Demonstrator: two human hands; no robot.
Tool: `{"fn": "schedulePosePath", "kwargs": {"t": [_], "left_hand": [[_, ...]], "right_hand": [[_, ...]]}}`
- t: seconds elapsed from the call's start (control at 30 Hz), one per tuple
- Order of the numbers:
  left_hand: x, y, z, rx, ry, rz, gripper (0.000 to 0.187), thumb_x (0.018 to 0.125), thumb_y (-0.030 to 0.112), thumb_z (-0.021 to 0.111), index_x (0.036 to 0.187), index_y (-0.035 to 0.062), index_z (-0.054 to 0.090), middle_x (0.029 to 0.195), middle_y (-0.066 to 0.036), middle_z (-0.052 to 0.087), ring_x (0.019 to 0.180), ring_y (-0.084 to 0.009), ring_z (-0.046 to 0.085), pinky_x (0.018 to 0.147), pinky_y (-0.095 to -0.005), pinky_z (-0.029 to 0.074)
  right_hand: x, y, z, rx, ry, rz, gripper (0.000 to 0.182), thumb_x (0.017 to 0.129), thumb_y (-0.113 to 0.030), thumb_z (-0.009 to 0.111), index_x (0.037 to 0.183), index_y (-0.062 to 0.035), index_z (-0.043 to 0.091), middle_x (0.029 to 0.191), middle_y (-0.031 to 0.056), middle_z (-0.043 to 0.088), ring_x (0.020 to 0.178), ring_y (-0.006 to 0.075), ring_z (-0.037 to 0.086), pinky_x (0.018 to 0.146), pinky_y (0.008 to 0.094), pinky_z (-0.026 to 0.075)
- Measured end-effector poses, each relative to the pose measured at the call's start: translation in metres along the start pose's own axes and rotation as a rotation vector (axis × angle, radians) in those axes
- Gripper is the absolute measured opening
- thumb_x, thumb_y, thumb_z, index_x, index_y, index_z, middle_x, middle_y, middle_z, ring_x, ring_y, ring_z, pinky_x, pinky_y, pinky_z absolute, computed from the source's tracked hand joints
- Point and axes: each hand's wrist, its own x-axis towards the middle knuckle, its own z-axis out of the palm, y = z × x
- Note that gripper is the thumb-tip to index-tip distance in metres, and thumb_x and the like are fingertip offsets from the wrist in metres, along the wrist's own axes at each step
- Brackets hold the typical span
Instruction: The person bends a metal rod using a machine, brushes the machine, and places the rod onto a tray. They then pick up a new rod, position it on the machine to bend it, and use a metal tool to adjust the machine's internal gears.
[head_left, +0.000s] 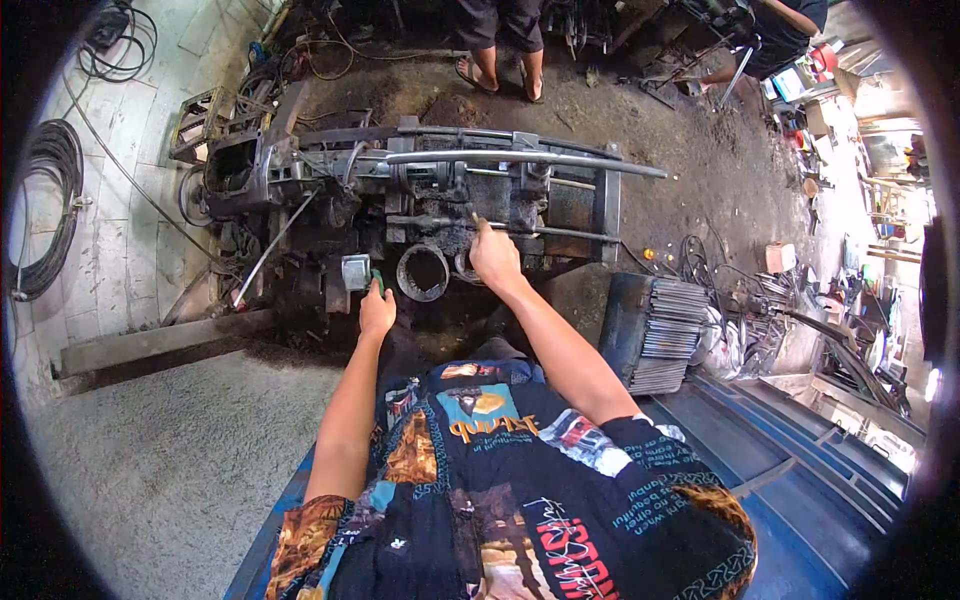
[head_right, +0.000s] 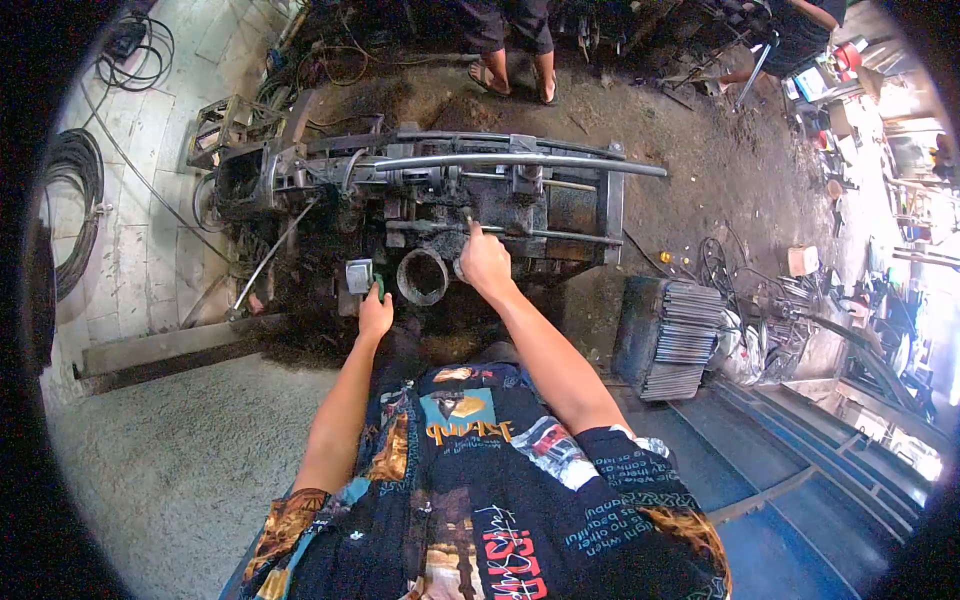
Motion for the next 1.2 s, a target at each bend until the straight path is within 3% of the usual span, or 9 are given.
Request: {"fn": "schedulePosePath", "kwargs": {"t": [0.2, 0.27, 0.4, 0.67, 0.87, 0.97, 1.07, 1.13, 1.2], "left_hand": [[-0.006, -0.004, 0.001, -0.031, 0.031, 0.021, 0.052, 0.093, 0.031, 0.054, 0.140, 0.0094, 0.045, 0.113, -0.030, 0.062, 0.106, -0.0449, 0.059, 0.091, -0.0515, 0.048], [-0.004, -0.006, 0.003, -0.028, 0.034, 0.020, 0.052, 0.093, 0.030, 0.054, 0.140, 0.0099, 0.045, 0.114, -0.030, 0.062, 0.106, -0.0450, 0.059, 0.091, -0.0514, 0.048], [-0.006, -0.001, 0.000, -0.025, 0.017, 0.005, 0.052, 0.093, 0.030, 0.054, 0.140, 0.0096, 0.045, 0.115, -0.029, 0.061, 0.106, -0.0448, 0.059, 0.091, -0.0507, 0.048], [-0.007, 0.002, -0.006, -0.026, -0.005, -0.019, 0.052, 0.093, 0.029, 0.054, 0.139, 0.0076, 0.046, 0.116, -0.027, 0.062, 0.107, -0.0442, 0.059, 0.092, -0.0499, 0.048], [-0.004, -0.013, 0.003, -0.024, 0.064, 0.080, 0.050, 0.094, 0.029, 0.053, 0.139, 0.0076, 0.046, 0.117, -0.026, 0.062, 0.107, -0.0439, 0.059, 0.091, -0.0496, 0.048], [-0.007, -0.010, 0.000, -0.039, 0.075, 0.097, 0.050, 0.094, 0.028, 0.053, 0.139, 0.0080, 0.047, 0.119, -0.026, 0.061, 0.108, -0.0436, 0.058, 0.092, -0.0490, 0.048], [-0.014, -0.003, -0.009, -0.052, 0.041, 0.074, 0.049, 0.094, 0.028, 0.054, 0.138, 0.0080, 0.047, 0.120, -0.025, 0.060, 0.108, -0.0432, 0.058, 0.092, -0.0485, 0.047], [-0.016, -0.001, -0.008, -0.059, 0.017, 0.061, 0.049, 0.094, 0.028, 0.054, 0.138, 0.0078, 0.048, 0.121, -0.025, 0.060, 0.108, -0.0430, 0.058, 0.092, -0.0483, 0.047], [-0.016, -0.004, -0.004, -0.064, 0.070, 0.102, 0.048, 0.093, 0.027, 0.055, 0.137, 0.0073, 0.049, 0.120, -0.025, 0.061, 0.107, -0.0430, 0.058, 0.092, -0.0488, 0.047]], "right_hand": [[-0.014, 0.008, -0.002, 0.079, 0.036, 0.082, 0.035, 0.092, -0.013, 0.046, 0.123, 0.0018, 0.054, 0.085, 0.0309, 0.065, 0.082, 0.0484, 0.063, 0.075, 0.0566, 0.050], [-0.006, -0.001, -0.010, 0.155, 0.210, 0.024, 0.036, 0.094, -0.014, 0.046, 0.124, 0.0030, 0.053, 0.085, 0.0310, 0.064, 0.080, 0.0488, 0.063, 0.075, 0.0562, 0.050], [0.019, -0.018, -0.023, 0.165, 0.278, 0.000, 0.039, 0.095, -0.016, 0.045, 0.127, 0.0053, 0.051, 0.089, 0.0314, 0.064, 0.082, 0.0478, 0.063, 0.074, 0.0551, 0.050], [0.009, -0.018, -0.011, 0.033, 0.038, 0.040, 0.035, 0.091, -0.012, 0.045, 0.122, 0.0022, 0.055, 0.088, 0.0317, 0.065, 0.083, 0.0481, 0.064, 0.076, 0.0554, 0.051], [-0.027, 0.011, -0.012, 0.130, 0.092, 0.090, 0.031, 0.093, -0.019, 0.047, 0.111, 0.0034, 0.058, 0.081, 0.0318, 0.064, 0.078, 0.0488, 0.064, 0.075, 0.0567, 0.051], [-0.037, 0.019, -0.035, 0.211, 0.102, -0.005, 0.027, 0.092, -0.021, 0.050, 0.098, 0.0027, 0.063, 0.081, 0.0304, 0.065, 0.079, 0.0478, 0.064, 0.072, 0.0554, 0.051], [-0.038, 0.001, -0.092, 0.316, 0.197, -0.282, 0.023, 0.090, -0.013, 0.058, 0.109, 0.0013, 0.058, 0.082, 0.0240, 0.065, 0.076, 0.0442, 0.064, 0.072, 0.0515, 0.050], [-0.018, -0.003, -0.115, 0.294, 0.489, -0.548, 0.025, 0.089, -0.008, 0.059, 0.113, 0.0002, 0.055, 0.088, 0.0225, 0.063, 0.082, 0.0395, 0.062, 0.075, 0.0478, 0.049], [0.012, -0.003, -0.135, 0.093, 0.561, -0.541, 0.025, 0.088, -0.005, 0.059, 0.113, -0.0008, 0.055, 0.093, 0.0208, 0.061, 0.086, 0.0363, 0.059, 0.077, 0.0452, 0.047]]}}
